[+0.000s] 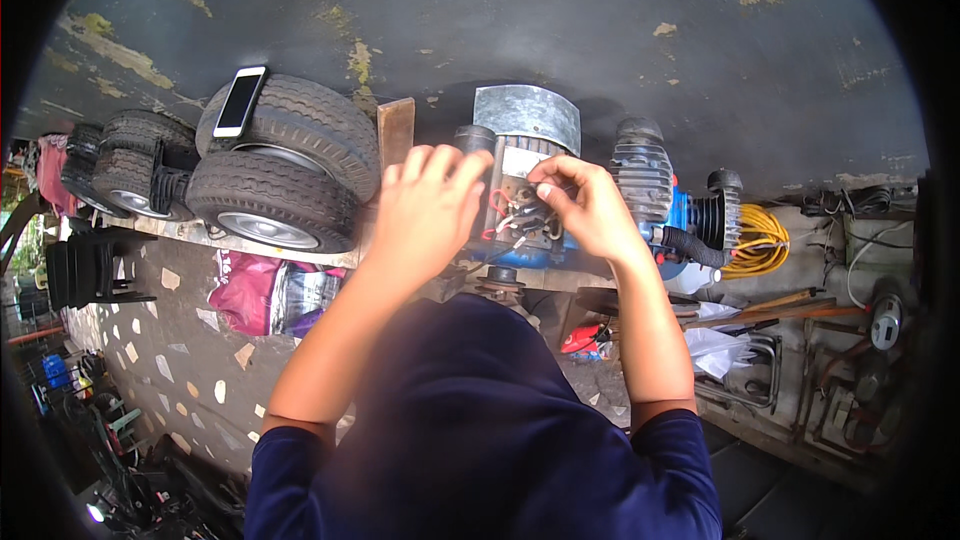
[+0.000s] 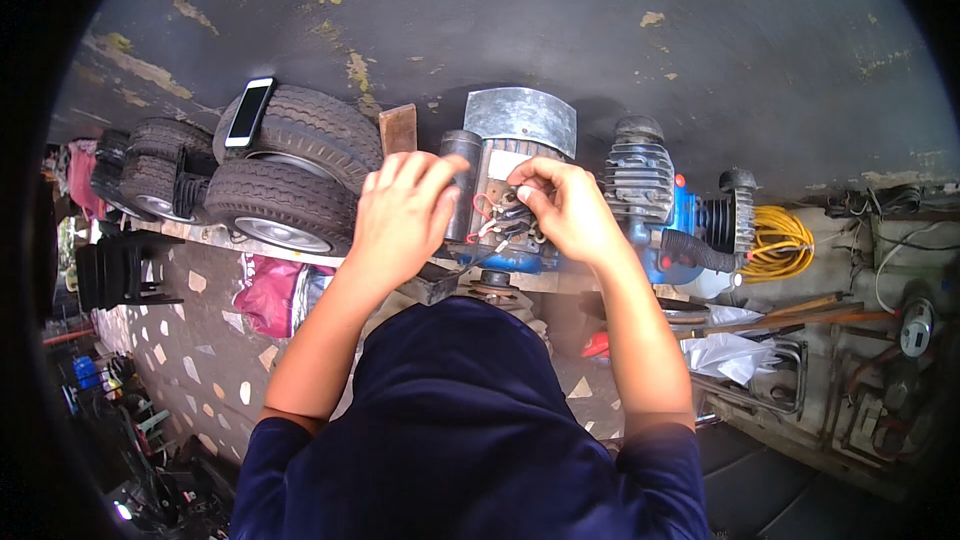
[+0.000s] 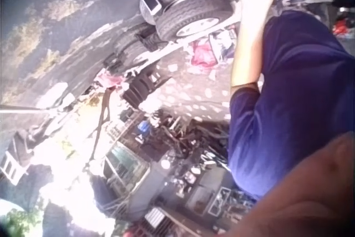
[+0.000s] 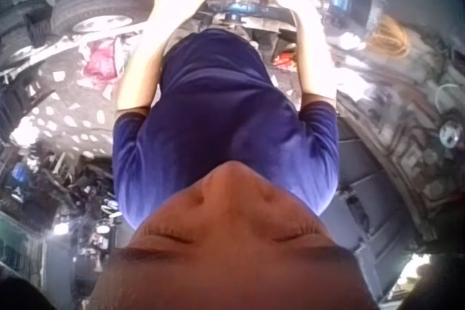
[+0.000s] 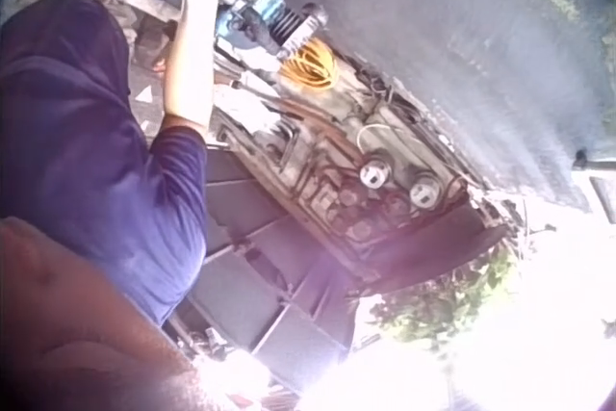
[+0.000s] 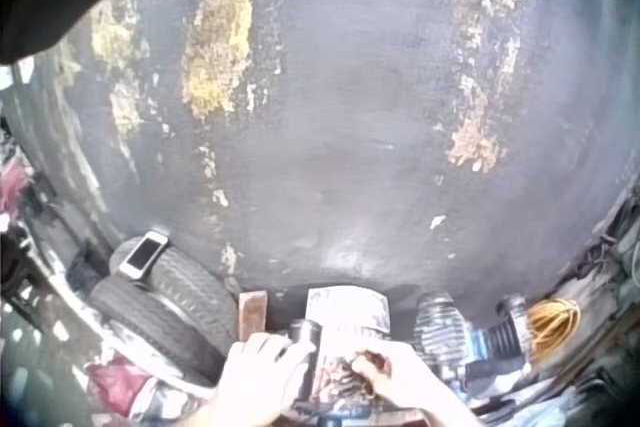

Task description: The recorder is repairing an air compressor motor, specifically working on the electrical wiring and connections.

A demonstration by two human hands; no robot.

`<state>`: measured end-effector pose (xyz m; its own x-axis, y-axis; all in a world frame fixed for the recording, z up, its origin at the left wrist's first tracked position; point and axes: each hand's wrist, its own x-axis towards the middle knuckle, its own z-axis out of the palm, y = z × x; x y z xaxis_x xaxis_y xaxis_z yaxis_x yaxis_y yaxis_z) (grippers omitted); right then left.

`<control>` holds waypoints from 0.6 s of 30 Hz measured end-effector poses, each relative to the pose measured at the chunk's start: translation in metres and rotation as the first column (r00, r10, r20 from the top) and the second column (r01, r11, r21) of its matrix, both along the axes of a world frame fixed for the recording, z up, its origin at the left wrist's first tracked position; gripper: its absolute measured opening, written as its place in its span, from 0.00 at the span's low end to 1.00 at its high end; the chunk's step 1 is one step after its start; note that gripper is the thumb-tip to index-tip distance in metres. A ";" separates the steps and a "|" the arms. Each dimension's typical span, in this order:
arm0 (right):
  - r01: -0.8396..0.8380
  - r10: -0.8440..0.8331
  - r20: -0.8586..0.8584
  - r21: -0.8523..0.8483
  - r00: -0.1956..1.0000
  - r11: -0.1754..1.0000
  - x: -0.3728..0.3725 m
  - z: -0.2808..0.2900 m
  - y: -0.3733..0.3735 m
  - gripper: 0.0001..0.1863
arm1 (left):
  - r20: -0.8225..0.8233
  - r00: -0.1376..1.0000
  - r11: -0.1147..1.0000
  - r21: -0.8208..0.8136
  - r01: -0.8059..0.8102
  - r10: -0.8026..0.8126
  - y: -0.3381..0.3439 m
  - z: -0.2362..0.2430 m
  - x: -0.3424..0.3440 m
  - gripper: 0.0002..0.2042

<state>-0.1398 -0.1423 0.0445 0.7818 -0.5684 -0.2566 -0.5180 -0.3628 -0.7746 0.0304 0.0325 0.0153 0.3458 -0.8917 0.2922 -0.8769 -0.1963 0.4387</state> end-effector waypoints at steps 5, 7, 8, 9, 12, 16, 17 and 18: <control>-0.075 0.078 0.054 -0.055 0.995 0.996 0.006 0.007 -0.005 0.46 | 0.191 0.980 0.997 0.046 0.054 -0.062 -0.013 -0.017 -0.004 0.14; -0.083 0.086 0.031 -0.073 0.996 0.994 0.010 0.010 -0.006 0.46 | 0.140 0.989 0.998 -0.007 0.057 -0.055 -0.019 -0.020 -0.007 0.12; -0.091 0.092 0.007 -0.093 0.996 0.991 0.012 0.011 -0.006 0.46 | 0.088 0.995 0.997 -0.061 0.056 -0.051 -0.023 -0.022 -0.009 0.11; -0.092 0.093 0.008 -0.093 0.996 0.991 0.013 0.012 -0.005 0.46 | 0.067 0.997 0.993 -0.109 0.050 -0.042 -0.028 -0.024 -0.011 0.08; -0.133 0.132 -0.020 -0.103 0.991 0.986 0.018 0.014 -0.004 0.44 | 0.009 0.999 0.988 -0.151 0.038 -0.037 -0.035 -0.026 -0.013 0.08; -0.164 0.153 -0.077 -0.182 0.985 0.969 0.023 0.011 -0.006 0.40 | -0.075 0.995 0.985 -0.164 0.048 -0.061 -0.043 -0.026 -0.015 0.08; -0.171 0.153 -0.102 -0.201 0.983 0.964 0.024 0.008 -0.009 0.39 | -0.088 0.993 0.990 -0.124 0.069 -0.080 -0.043 -0.023 -0.016 0.08; -0.168 0.150 -0.102 -0.202 0.983 0.965 0.024 0.006 -0.010 0.39 | -0.101 0.990 0.993 -0.083 0.090 -0.098 -0.044 -0.021 -0.017 0.08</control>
